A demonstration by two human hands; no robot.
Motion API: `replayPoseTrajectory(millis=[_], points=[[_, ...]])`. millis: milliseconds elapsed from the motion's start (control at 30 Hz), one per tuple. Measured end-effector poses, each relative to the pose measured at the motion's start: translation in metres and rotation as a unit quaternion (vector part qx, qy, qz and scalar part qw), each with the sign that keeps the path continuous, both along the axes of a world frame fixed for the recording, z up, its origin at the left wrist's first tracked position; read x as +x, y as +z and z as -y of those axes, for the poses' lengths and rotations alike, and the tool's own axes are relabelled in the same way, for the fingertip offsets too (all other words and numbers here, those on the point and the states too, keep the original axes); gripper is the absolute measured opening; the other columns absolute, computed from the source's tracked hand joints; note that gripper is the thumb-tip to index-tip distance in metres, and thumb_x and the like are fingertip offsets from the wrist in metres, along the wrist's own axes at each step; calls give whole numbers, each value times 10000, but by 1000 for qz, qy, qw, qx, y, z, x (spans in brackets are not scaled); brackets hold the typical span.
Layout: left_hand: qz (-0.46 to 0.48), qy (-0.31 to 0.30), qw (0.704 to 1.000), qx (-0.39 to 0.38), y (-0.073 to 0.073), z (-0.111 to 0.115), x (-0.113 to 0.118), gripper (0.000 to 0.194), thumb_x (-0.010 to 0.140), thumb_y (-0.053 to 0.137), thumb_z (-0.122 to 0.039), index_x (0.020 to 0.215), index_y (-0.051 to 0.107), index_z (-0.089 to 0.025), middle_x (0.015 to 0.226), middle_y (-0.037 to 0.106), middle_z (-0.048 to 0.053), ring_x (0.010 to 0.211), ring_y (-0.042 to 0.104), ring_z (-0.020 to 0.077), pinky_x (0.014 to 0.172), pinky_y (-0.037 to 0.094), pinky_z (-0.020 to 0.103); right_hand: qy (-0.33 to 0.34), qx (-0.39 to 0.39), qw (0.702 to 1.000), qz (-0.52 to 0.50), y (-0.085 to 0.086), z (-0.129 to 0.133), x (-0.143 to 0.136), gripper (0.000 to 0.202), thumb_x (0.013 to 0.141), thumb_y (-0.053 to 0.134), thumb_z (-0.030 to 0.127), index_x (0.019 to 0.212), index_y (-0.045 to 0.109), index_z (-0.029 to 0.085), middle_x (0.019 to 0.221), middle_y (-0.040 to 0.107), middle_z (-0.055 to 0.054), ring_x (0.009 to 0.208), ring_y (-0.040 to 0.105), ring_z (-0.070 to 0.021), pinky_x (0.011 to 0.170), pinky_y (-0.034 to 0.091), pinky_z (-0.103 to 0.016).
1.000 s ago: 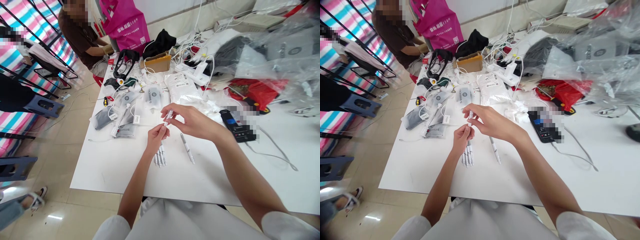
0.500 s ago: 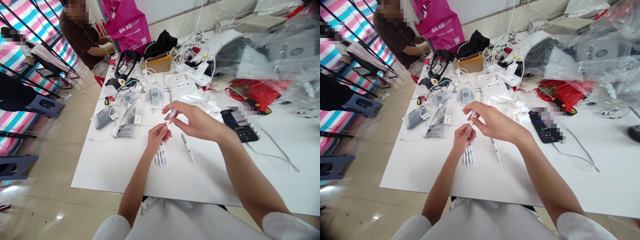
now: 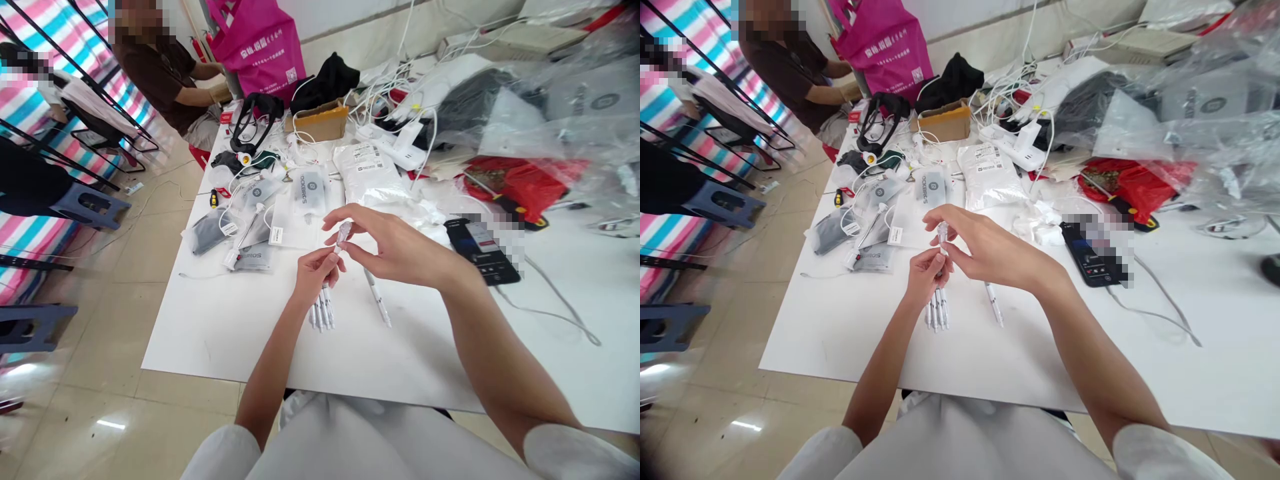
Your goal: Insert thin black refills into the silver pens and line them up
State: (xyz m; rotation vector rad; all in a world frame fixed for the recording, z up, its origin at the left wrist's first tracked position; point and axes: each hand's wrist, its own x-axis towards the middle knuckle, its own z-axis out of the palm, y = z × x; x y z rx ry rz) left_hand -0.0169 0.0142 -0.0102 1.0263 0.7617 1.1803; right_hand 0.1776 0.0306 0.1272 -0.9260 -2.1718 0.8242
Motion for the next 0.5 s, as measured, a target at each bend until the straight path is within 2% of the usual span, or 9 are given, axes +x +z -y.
replayPoseTrajectory(millis=[133, 300, 433, 500], points=[[14, -4, 1000, -24, 3, 1, 0, 469, 877, 841, -595, 949, 794, -134, 724, 718, 35, 427, 528, 55, 432, 304, 218, -15, -49, 998, -30, 2, 0, -1, 273, 1005, 657, 342, 1262, 635, 254, 1256, 740, -82, 1055, 771, -256, 815, 618, -358], [51, 7, 998, -43, 9, 0, 1, 466, 831, 883, -590, 926, 767, -149, 715, 720, 29, 433, 530, 66, 431, 323, 217, 9, -18, 997, -80, -4, -2, -5, 169, 1034, 645, 366, 1155, 671, 251, 1185, 731, -76, 1033, 745, -229, 948, 630, -390], [58, 9, 997, -49, 11, 0, 1, 465, 811, 907, -570, 931, 756, -147, 733, 734, 34, 434, 524, 62, 431, 316, 214, -13, -26, 995, -100, -13, -3, -8, 397, 1019, 688, 403, 1390, 605, 287, 1139, 730, -62, 1004, 758, -234, 937, 650, -400], [57, 9, 997, -52, 11, 0, 1, 465, 813, 906, -569, 937, 755, -147, 735, 734, 31, 429, 520, 59, 427, 306, 213, -21, -18, 994, -106, -16, -3, -8, 459, 1018, 693, 423, 1448, 588, 302, 1153, 721, -61, 998, 768, -235, 933, 654, -402]])
